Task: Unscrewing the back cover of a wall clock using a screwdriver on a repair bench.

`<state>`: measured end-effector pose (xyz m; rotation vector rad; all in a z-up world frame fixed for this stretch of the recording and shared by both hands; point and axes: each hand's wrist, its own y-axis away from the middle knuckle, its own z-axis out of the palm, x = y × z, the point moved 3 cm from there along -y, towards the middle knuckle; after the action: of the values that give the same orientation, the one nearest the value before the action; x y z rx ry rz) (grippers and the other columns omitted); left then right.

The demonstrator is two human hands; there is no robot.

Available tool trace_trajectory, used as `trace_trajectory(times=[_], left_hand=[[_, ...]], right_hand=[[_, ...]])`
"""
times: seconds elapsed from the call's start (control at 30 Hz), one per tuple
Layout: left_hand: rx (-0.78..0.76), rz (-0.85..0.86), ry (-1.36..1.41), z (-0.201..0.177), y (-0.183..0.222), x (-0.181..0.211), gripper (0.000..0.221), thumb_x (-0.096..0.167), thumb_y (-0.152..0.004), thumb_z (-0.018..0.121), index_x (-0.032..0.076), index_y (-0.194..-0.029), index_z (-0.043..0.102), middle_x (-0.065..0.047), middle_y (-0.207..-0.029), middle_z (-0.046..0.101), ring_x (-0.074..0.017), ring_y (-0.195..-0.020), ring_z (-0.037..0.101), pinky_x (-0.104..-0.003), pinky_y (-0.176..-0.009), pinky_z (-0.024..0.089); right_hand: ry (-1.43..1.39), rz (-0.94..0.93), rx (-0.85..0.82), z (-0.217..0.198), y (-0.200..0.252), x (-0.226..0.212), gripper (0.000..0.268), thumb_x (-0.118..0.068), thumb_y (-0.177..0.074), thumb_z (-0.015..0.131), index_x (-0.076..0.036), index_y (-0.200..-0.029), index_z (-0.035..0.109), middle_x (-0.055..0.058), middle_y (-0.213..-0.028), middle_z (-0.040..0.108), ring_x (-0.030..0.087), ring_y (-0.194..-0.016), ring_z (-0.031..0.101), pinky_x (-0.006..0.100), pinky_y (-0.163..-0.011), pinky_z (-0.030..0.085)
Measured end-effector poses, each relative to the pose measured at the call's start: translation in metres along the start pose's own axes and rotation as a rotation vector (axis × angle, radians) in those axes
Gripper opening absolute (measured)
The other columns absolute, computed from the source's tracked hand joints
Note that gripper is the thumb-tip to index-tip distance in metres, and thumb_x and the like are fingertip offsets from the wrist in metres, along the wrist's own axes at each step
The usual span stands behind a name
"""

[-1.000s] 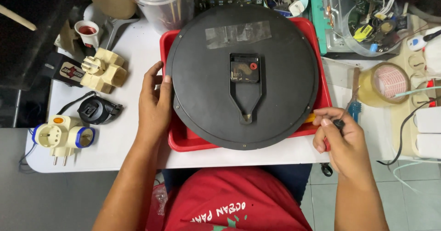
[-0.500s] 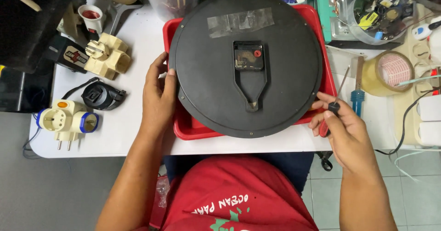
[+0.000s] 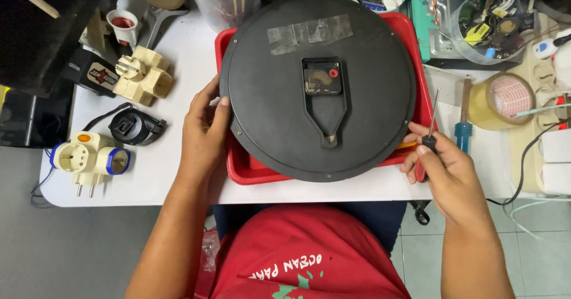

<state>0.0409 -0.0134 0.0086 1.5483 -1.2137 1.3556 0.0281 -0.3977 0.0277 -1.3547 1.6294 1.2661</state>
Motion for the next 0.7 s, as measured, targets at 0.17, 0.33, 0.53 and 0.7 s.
trace_trajectory(times=[0.17, 0.33, 0.53, 0.7], left_hand=[[-0.038, -0.008, 0.028, -0.005, 0.000, -0.008, 0.046, 0.018, -0.102, 0.054, 0.009, -0.147, 0.051, -0.011, -0.145, 0.056, -0.0204, -0.125, 0.064, -0.031, -0.107, 0.049], [-0.082, 0.000, 0.036, -0.007, -0.002, -0.007, 0.047, 0.014, -0.101, 0.053, 0.006, -0.147, 0.050, -0.010, -0.144, 0.059, -0.0170, -0.119, 0.065, -0.030, -0.102, 0.052], [-0.078, 0.024, 0.080, -0.002, 0.001, -0.007, 0.045, 0.015, -0.103, 0.051, 0.003, -0.146, 0.048, -0.013, -0.146, 0.058, -0.0216, -0.124, 0.064, -0.033, -0.105, 0.052], [0.204, 0.271, -0.285, -0.007, 0.021, -0.002, 0.054, 0.021, -0.105, 0.058, 0.006, -0.153, 0.039, -0.017, -0.148, 0.046, -0.0288, -0.123, 0.059, -0.039, -0.099, 0.049]], right_hand=[[-0.020, -0.013, -0.005, -0.002, -0.001, 0.004, 0.046, -0.010, -0.108, 0.043, 0.003, -0.151, 0.052, 0.018, -0.093, 0.065, 0.022, -0.067, 0.053, 0.031, -0.060, 0.043], [-0.028, -0.004, 0.001, -0.003, -0.001, 0.005, 0.045, -0.007, -0.107, 0.043, 0.002, -0.150, 0.053, 0.020, -0.089, 0.065, 0.021, -0.069, 0.056, 0.032, -0.059, 0.044], [-0.212, -0.188, -0.036, -0.005, -0.002, 0.019, 0.051, -0.017, -0.111, 0.037, -0.004, -0.161, 0.036, 0.024, -0.097, 0.059, 0.021, -0.065, 0.055, 0.032, -0.057, 0.042], [-0.118, -0.191, 0.016, -0.014, 0.010, 0.024, 0.029, 0.000, -0.101, 0.036, -0.012, -0.125, 0.028, 0.013, -0.080, 0.044, 0.017, -0.063, 0.039, 0.030, -0.064, 0.036]])
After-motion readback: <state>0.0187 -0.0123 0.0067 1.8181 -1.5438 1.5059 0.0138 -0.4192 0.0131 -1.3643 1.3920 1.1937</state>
